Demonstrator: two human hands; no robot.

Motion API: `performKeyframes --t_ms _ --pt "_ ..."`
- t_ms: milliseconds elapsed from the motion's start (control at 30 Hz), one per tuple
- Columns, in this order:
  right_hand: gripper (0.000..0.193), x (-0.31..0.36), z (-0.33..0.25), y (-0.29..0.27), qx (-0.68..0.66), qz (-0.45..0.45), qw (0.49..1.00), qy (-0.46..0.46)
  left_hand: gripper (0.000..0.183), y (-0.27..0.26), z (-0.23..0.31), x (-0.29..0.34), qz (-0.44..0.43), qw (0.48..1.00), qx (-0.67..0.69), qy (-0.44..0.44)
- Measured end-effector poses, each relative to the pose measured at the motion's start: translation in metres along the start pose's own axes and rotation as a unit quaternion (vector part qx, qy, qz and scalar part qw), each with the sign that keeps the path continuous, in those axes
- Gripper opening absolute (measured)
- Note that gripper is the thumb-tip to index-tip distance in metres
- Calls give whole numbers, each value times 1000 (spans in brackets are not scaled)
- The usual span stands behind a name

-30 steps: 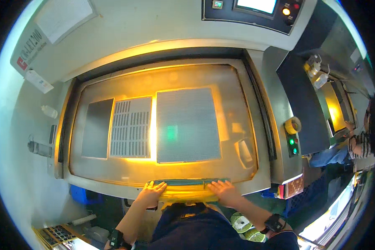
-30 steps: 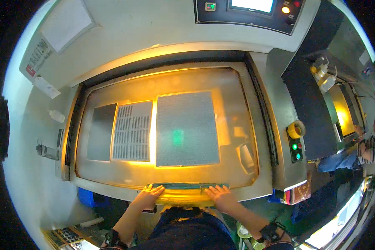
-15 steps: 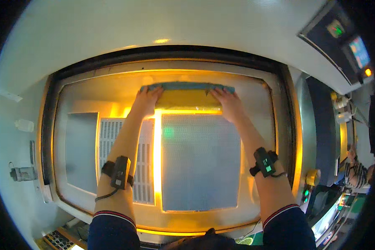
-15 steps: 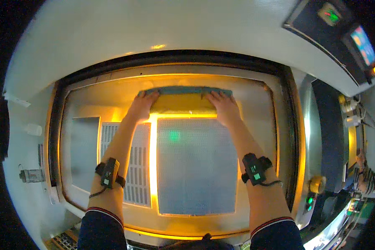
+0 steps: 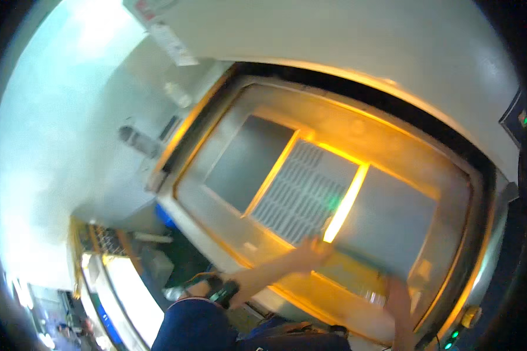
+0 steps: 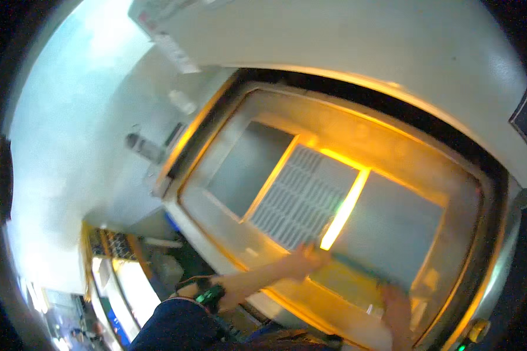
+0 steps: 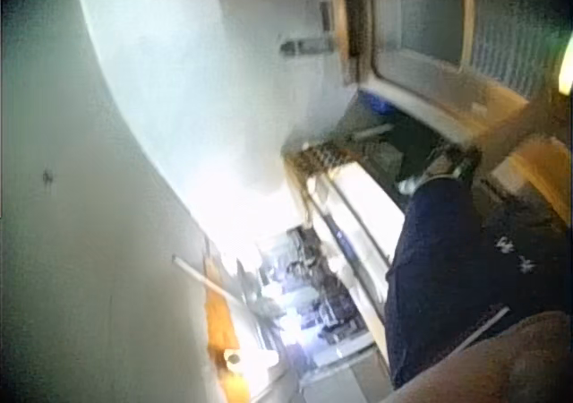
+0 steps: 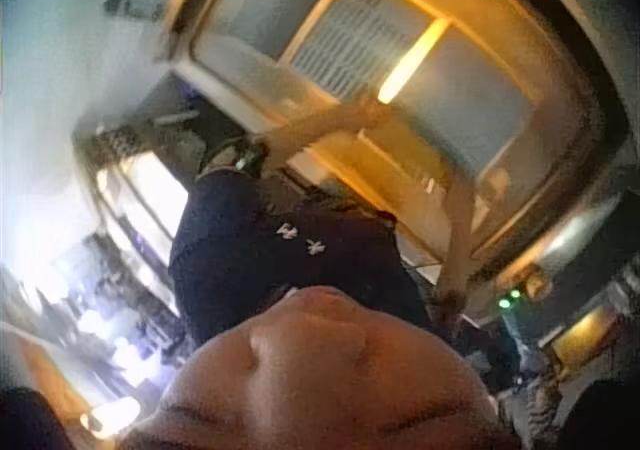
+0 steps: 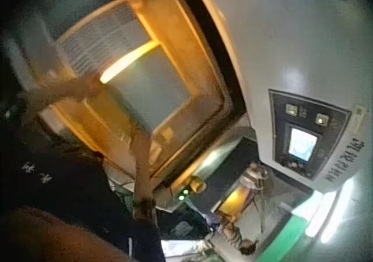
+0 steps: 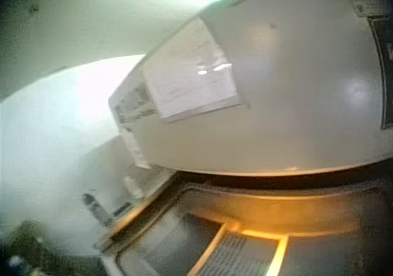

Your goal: Processing printed circuit boards using an LED exposure machine and a conveyor system in a factory setting.

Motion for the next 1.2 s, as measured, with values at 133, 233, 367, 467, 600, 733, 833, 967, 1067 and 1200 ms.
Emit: performKeyframes --t_ms 133,233,367,467,600,733,833,967,1067,1200 --pt "79 103 -108 76 18 40 997 -65 69 56 67 156 -55 991 32 -118" --pt "77 72 -101 69 91 79 993 -12 65 9 54 127 -52 993 -28 -106" --pt "76 76 -123 85 101 107 985 90 71 36 61 155 -5 988 29 -151" --pt "75 101 -130 109 22 170 985 30 73 7 80 210 3 996 4 -93" --pt "66 97 -198 113 40 226 973 19 65 -33 10 301 76 944 302 -110" --pt "60 -1 -227 162 54 254 965 -24 58 -57 -121 397 212 877 200 -382" --pt "59 -105 -240 204 86 294 950 -59 51 -31 -265 443 343 833 158 -404" --pt "64 -194 -235 267 153 217 964 9 50 -28 -451 496 414 756 77 -500" --pt "75 -188 -250 284 176 187 963 79 51 -11 -536 526 404 743 46 -532" --pt "93 -212 -293 225 94 40 975 198 48 6 -602 547 289 784 67 -545"
Point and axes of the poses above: each hand's wrist, its own x-axis away from the middle knuckle, its own y-axis out of the palm, z = x × y, the point moved 2 cm from there along -x, towards the middle knuckle, and after that the axes turned 11 degrees about -y, right-handed, at the moved point
